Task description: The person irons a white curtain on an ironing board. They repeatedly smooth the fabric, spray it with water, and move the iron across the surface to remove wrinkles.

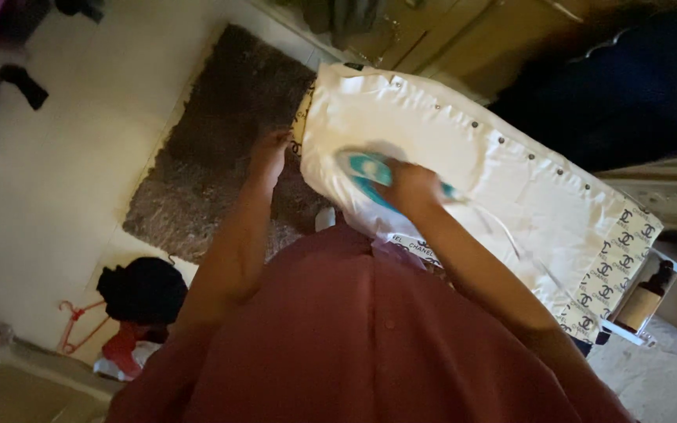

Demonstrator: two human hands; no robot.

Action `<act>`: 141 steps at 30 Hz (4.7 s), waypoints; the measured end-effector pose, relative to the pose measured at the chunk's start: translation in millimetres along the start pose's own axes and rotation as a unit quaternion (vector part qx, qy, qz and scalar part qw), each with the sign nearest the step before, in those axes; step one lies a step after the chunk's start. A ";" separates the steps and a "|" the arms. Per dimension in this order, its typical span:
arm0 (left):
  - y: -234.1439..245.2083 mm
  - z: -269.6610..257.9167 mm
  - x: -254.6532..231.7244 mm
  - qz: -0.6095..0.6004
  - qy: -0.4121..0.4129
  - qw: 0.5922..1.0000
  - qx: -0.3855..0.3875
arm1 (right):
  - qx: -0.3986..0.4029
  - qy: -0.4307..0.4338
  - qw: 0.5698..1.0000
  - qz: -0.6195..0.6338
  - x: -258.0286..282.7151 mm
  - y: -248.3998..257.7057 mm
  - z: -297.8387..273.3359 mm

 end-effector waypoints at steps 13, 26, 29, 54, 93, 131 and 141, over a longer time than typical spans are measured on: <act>11.6 -34.8 -31.8 -0.189 0.006 0.982 -0.014 | 0.053 -0.001 0.998 0.016 -51.4 15.8 -73.9; 2.6 -28.0 -41.5 -0.003 0.069 0.998 0.009 | 0.025 0.017 0.999 0.012 -67.4 -20.3 -93.6; 22.8 -40.2 -68.4 -0.071 0.001 0.997 0.038 | 0.001 -0.039 0.999 0.014 -142.2 -28.8 -144.6; 9.2 -74.4 -19.2 -0.324 -0.053 0.944 0.011 | -0.037 -0.112 0.991 -0.061 -234.9 -38.7 -275.0; 22.1 -163.7 -86.8 0.072 0.075 0.989 -0.106 | -0.016 -0.026 0.999 -0.031 -258.4 -38.1 -304.9; -128.4 -295.6 -143.2 0.247 -0.281 0.914 -0.157 | -0.076 -0.137 0.988 -0.005 -361.3 -10.2 -330.3; -123.0 -297.2 -152.7 0.260 -0.286 0.905 -0.178 | -0.023 0.010 1.000 -0.001 -245.8 -35.0 -263.9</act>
Point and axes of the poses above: each hand's wrist, its own z-axis towards the middle knuckle, its own y-axis out of the back of the hand, x = y × z, the point moved 5 cm from there along z, towards the middle knuckle, and after that the axes turned 12 degrees about y, right-handed, at the moved point
